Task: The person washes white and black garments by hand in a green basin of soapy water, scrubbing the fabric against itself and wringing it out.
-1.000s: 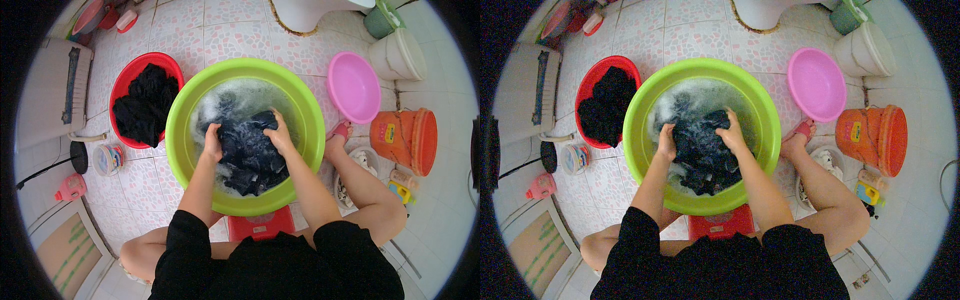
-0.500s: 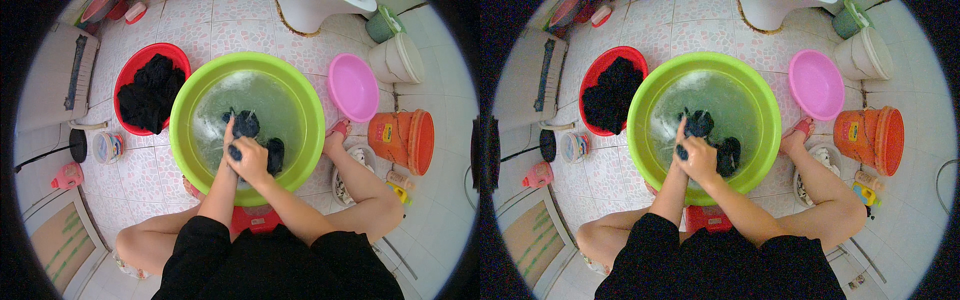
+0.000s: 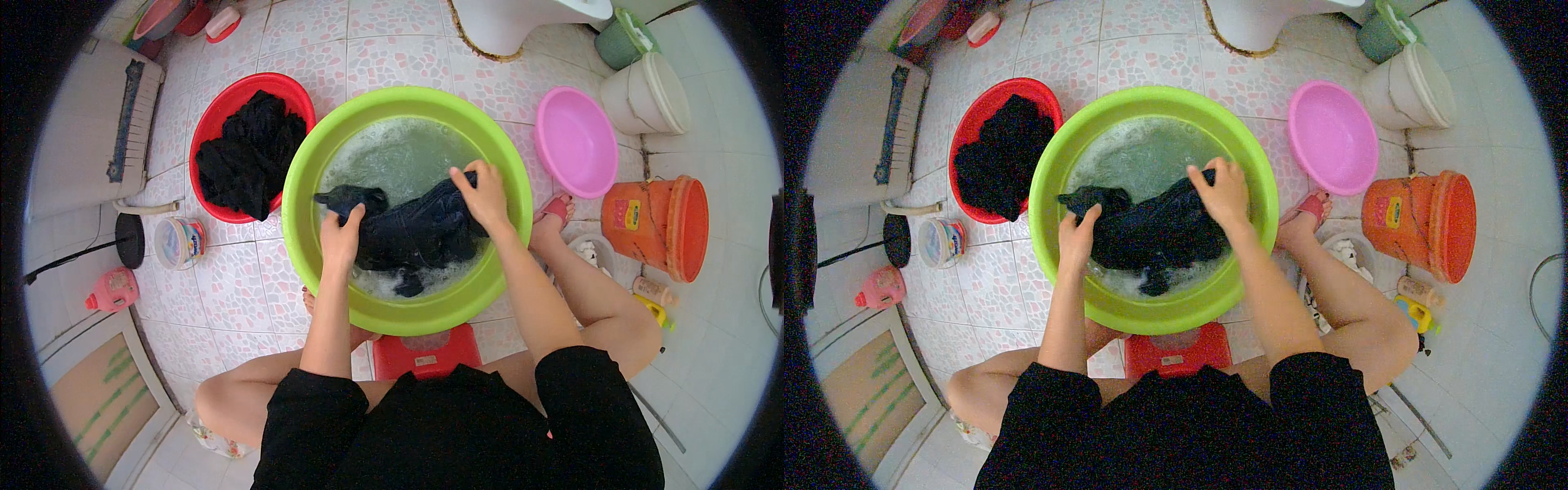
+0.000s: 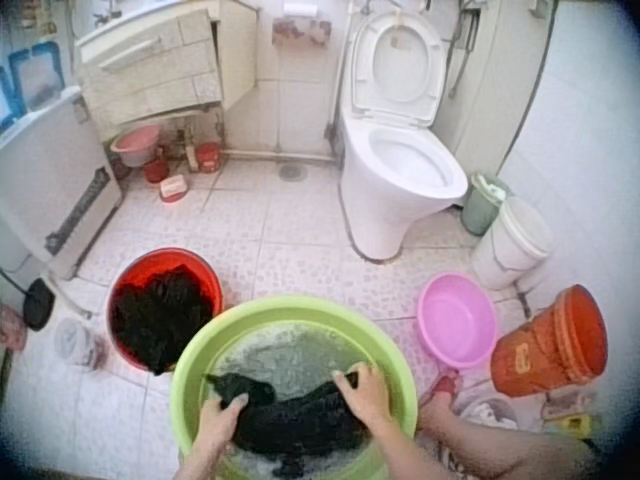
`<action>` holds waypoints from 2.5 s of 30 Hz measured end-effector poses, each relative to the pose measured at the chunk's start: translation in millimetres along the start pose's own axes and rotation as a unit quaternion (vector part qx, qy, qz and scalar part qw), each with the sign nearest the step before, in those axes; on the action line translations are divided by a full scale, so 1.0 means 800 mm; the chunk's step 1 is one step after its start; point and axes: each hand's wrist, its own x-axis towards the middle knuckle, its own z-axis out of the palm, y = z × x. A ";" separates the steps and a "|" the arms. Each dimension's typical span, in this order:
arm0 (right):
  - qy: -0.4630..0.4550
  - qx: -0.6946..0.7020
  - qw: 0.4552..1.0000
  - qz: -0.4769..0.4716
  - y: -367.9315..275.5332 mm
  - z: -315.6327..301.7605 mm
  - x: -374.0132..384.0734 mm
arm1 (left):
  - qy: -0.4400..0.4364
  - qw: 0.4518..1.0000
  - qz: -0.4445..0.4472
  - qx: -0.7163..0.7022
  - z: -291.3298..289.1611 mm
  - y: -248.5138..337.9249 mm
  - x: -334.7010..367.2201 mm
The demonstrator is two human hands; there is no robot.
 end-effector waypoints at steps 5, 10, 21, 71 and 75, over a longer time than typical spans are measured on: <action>0.003 -0.100 0.983 -0.154 0.009 0.014 -0.033 | 0.164 0.880 0.170 0.413 0.016 -0.035 -0.002; -0.175 -0.256 0.930 -0.196 0.016 0.052 -0.063 | 0.071 0.840 0.178 0.508 0.072 -0.089 -0.021; -0.163 -0.159 0.972 0.057 0.101 0.145 -0.007 | -0.126 0.846 -0.031 0.517 0.082 -0.167 0.064; 0.043 -0.109 0.982 -0.146 0.003 0.037 -0.033 | 0.078 0.930 0.083 0.348 0.013 -0.035 -0.016; -0.113 -0.156 0.981 -0.007 -0.005 0.083 -0.057 | 0.104 0.889 0.127 0.427 0.049 -0.082 -0.005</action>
